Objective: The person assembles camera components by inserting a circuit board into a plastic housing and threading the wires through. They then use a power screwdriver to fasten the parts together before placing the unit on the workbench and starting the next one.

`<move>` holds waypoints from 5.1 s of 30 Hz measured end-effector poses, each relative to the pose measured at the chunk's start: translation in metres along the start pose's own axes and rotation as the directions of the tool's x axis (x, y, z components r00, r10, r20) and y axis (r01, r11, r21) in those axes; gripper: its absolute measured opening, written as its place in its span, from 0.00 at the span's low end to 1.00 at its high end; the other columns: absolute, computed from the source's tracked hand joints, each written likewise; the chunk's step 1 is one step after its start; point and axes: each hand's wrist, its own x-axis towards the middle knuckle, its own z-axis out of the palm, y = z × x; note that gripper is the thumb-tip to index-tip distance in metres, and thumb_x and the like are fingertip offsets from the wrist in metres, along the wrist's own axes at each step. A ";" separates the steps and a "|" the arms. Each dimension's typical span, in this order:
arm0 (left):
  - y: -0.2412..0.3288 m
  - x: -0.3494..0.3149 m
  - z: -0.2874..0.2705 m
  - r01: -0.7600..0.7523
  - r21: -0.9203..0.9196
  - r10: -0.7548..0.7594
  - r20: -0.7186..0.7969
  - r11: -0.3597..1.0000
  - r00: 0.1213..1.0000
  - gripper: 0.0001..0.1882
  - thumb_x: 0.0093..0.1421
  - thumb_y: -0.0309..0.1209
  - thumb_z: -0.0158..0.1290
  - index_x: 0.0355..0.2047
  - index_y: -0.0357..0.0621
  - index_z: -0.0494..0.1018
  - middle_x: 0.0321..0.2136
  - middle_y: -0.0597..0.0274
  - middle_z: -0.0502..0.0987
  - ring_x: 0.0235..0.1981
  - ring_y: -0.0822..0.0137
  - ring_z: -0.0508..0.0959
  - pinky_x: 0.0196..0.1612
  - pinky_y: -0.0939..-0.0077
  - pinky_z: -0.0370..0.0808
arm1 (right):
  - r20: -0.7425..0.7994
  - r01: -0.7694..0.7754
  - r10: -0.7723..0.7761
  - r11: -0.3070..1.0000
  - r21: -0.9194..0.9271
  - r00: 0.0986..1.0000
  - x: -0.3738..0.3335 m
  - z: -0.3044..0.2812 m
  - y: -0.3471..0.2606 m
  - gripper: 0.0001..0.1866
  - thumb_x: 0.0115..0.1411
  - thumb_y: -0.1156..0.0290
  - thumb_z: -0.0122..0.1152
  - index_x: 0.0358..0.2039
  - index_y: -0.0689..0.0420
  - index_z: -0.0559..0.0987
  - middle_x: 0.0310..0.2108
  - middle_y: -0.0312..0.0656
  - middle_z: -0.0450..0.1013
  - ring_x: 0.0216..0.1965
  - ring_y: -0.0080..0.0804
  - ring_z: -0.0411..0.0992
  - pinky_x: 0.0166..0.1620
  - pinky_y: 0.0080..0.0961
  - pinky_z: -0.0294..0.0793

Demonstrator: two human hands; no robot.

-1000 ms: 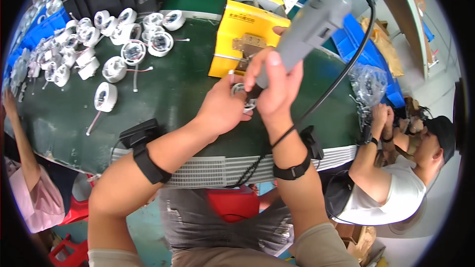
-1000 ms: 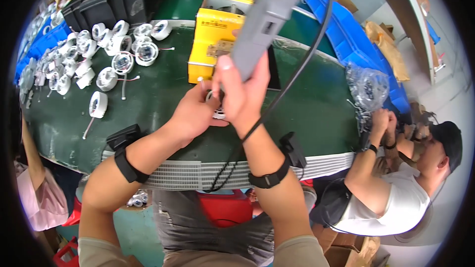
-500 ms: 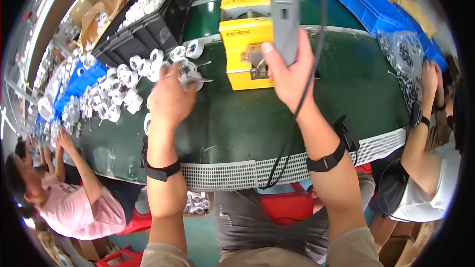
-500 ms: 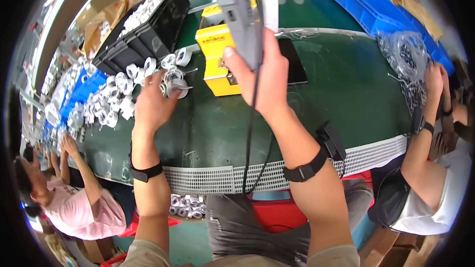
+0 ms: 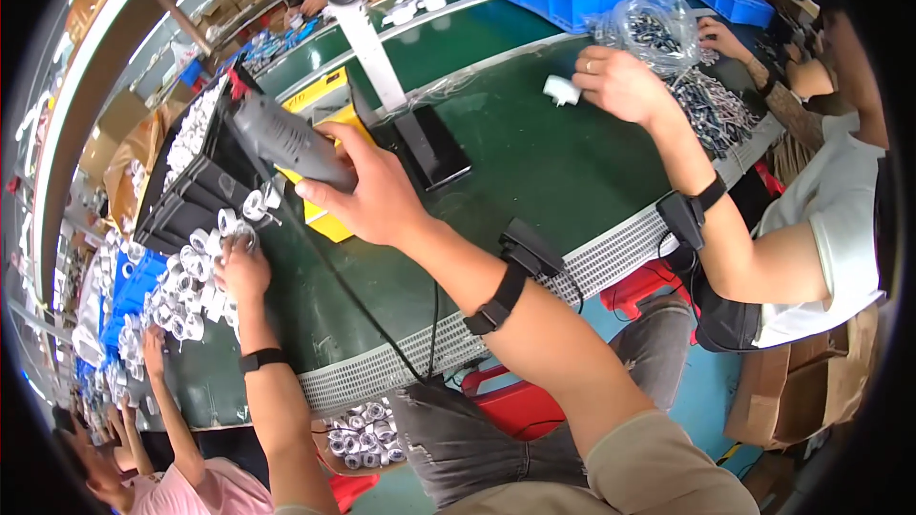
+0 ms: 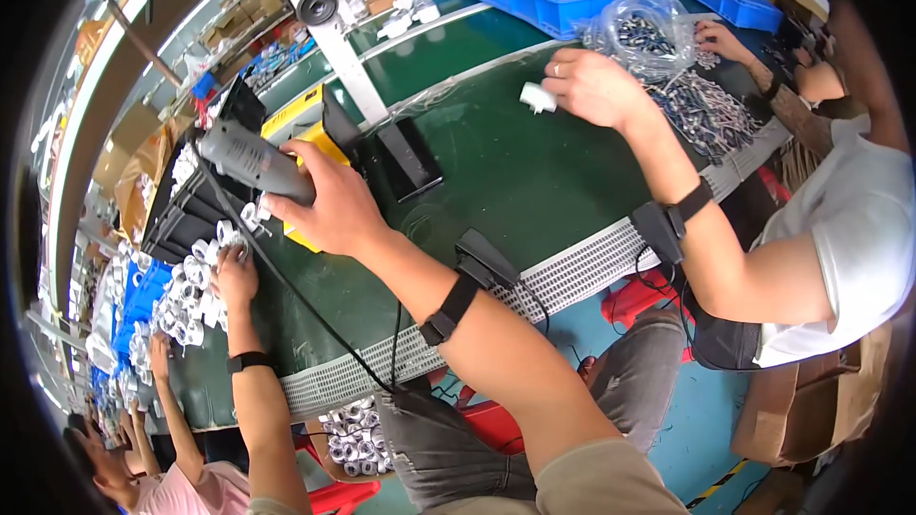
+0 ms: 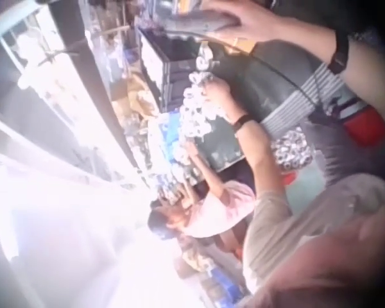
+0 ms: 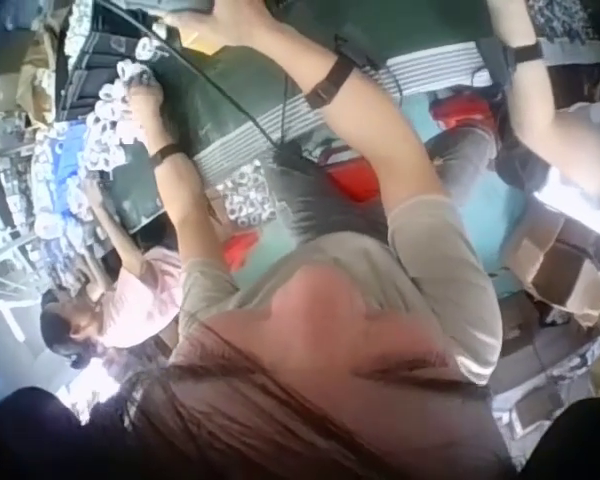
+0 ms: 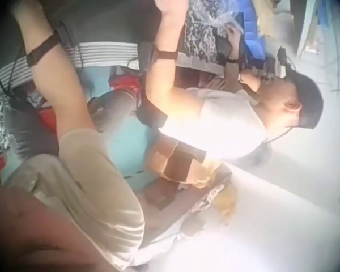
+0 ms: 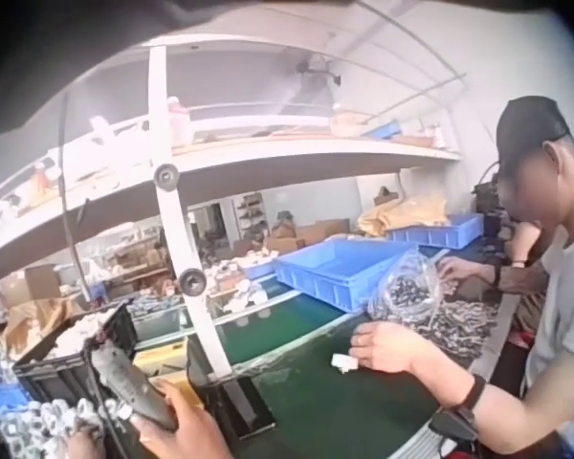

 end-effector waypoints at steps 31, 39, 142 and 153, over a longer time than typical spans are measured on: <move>0.118 -0.115 -0.083 0.256 -0.891 0.662 -0.063 -0.375 0.747 0.18 0.71 0.33 0.32 0.54 0.36 0.64 0.42 0.56 0.75 0.41 0.66 0.78 0.41 0.69 0.78 | 0.277 0.348 -0.277 0.902 -0.254 0.920 -0.007 -0.023 -0.053 0.33 0.47 0.71 0.67 0.55 0.59 0.68 0.34 0.43 0.75 0.34 0.35 0.74 0.39 0.28 0.74; 0.107 -0.103 -0.068 0.680 -0.623 0.809 0.124 -0.386 0.574 0.23 0.67 0.40 0.38 0.56 0.39 0.64 0.49 0.59 0.72 0.44 0.67 0.76 0.47 0.69 0.74 | 0.581 0.048 -0.006 0.997 -0.057 0.814 -0.016 -0.032 -0.045 0.40 0.44 0.72 0.66 0.60 0.62 0.63 0.47 0.48 0.72 0.43 0.41 0.73 0.49 0.33 0.70; 0.121 -0.109 -0.078 0.491 -0.820 0.664 0.195 -0.293 0.722 0.21 0.63 0.24 0.47 0.57 0.36 0.63 0.42 0.56 0.75 0.40 0.64 0.79 0.43 0.69 0.81 | 0.049 0.104 -0.095 0.969 -0.224 0.994 -0.013 -0.016 -0.018 0.13 0.57 0.75 0.63 0.42 0.64 0.75 0.37 0.40 0.72 0.35 0.25 0.74 0.39 0.22 0.74; 0.122 -0.106 -0.065 0.695 -0.716 0.647 0.503 -0.060 0.574 0.14 0.62 0.28 0.46 0.45 0.32 0.68 0.38 0.56 0.74 0.34 0.65 0.79 0.35 0.68 0.83 | 0.104 0.040 -0.042 0.999 0.026 0.994 0.009 0.041 -0.023 0.23 0.62 0.70 0.53 0.55 0.63 0.60 0.26 0.42 0.71 0.28 0.27 0.72 0.33 0.24 0.73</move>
